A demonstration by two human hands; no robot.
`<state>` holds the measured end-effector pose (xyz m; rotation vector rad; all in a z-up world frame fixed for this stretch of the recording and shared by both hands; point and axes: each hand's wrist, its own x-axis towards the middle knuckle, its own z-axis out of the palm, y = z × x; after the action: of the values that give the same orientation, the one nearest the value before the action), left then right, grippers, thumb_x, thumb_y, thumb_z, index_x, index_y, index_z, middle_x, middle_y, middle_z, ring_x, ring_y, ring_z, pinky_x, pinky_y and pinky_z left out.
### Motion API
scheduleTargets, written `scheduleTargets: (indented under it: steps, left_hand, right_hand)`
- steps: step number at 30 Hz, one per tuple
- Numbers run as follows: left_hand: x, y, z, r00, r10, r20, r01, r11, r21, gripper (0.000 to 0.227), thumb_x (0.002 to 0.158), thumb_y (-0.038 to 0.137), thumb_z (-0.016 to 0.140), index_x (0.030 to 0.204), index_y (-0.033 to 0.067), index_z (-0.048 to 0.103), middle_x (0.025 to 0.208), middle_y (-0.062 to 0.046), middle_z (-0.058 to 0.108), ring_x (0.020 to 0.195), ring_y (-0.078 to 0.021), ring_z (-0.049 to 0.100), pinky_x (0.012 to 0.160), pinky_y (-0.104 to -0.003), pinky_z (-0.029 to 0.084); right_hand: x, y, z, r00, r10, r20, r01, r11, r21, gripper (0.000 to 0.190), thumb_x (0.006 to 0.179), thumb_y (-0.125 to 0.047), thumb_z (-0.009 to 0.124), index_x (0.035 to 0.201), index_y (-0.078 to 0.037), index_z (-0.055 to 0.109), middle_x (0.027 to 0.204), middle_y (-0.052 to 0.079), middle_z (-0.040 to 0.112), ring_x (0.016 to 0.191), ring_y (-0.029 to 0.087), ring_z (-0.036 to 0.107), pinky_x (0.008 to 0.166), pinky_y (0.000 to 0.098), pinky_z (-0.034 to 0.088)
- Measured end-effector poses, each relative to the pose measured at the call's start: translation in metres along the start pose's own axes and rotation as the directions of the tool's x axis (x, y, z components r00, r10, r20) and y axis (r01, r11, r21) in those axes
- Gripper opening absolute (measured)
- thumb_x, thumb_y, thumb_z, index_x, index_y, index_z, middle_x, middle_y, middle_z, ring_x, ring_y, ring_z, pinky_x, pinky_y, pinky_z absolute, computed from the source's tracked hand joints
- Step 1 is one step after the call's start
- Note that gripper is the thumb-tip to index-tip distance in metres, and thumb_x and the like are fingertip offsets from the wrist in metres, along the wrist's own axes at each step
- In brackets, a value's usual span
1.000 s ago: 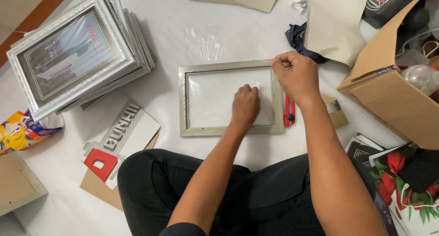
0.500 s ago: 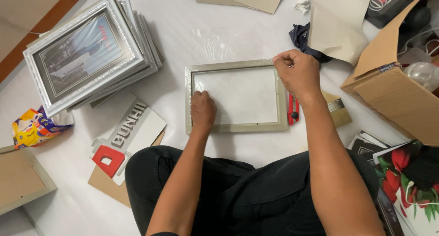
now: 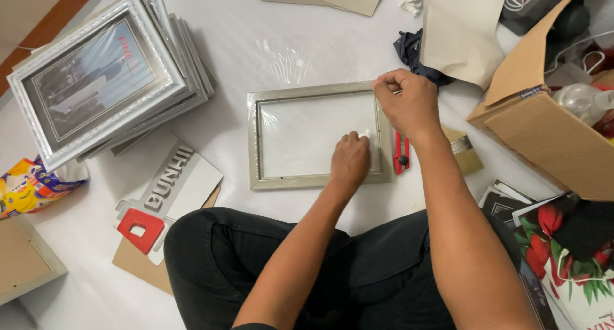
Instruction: Opening a picture frame by prying tabs, removing the backing, and cleaning the glass with a brush and cloth
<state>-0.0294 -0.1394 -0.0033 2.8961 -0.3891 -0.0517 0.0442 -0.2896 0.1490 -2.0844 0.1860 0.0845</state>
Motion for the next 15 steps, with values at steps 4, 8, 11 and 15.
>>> scheduleTargets:
  steps: [4,8,11,15]
  left_hand:
    - [-0.021,-0.082,0.002,0.988,-0.129,-0.084,0.132,0.991,0.031,0.003,0.083,0.008,0.065,0.084,0.006,0.066,0.086,-0.013,0.064,0.082,-0.0321,0.068,0.069,-0.041,0.057]
    - [-0.049,-0.146,-0.05,0.959,-0.253,-0.129,0.263,0.963,0.063,0.004,0.083,0.006,0.066,0.081,0.0036,0.067,0.082,-0.015,0.063,0.077,-0.0334,0.069,0.066,-0.042,0.059]
    - [-0.062,-0.17,-0.08,0.912,-0.38,-0.155,0.4,0.907,0.128,0.005,0.084,0.004,0.066,0.081,0.0052,0.07,0.081,-0.013,0.065,0.075,-0.0293,0.071,0.065,-0.038,0.06]
    - [-0.058,-0.158,-0.058,0.91,-0.392,-0.132,0.405,0.911,0.085,0.006,0.082,0.0,0.065,0.08,0.0018,0.071,0.078,-0.015,0.064,0.073,-0.0311,0.07,0.063,-0.039,0.06]
  right_hand:
    - [-0.003,-0.003,-0.002,1.0,-0.004,0.023,0.004,1.0,-0.013,0.023,0.087,-0.034,0.067,0.099,-0.018,0.077,0.081,-0.004,0.073,0.072,0.013,0.07,0.063,0.0295,0.053]
    - [-0.005,-0.002,0.0,1.0,0.001,0.022,-0.001,1.0,-0.01,0.022,0.087,-0.034,0.067,0.099,-0.019,0.077,0.08,-0.005,0.072,0.071,0.012,0.069,0.062,0.0286,0.052]
    - [-0.01,-0.005,0.001,1.0,-0.011,-0.016,0.011,1.0,0.009,0.019,0.085,-0.031,0.068,0.096,-0.019,0.078,0.076,-0.003,0.071,0.068,0.013,0.067,0.06,0.0285,0.05]
    - [-0.007,-0.005,0.0,1.0,0.02,-0.022,-0.019,0.999,0.048,0.019,0.084,-0.031,0.067,0.096,-0.021,0.077,0.071,-0.006,0.068,0.065,0.009,0.066,0.06,0.0255,0.05]
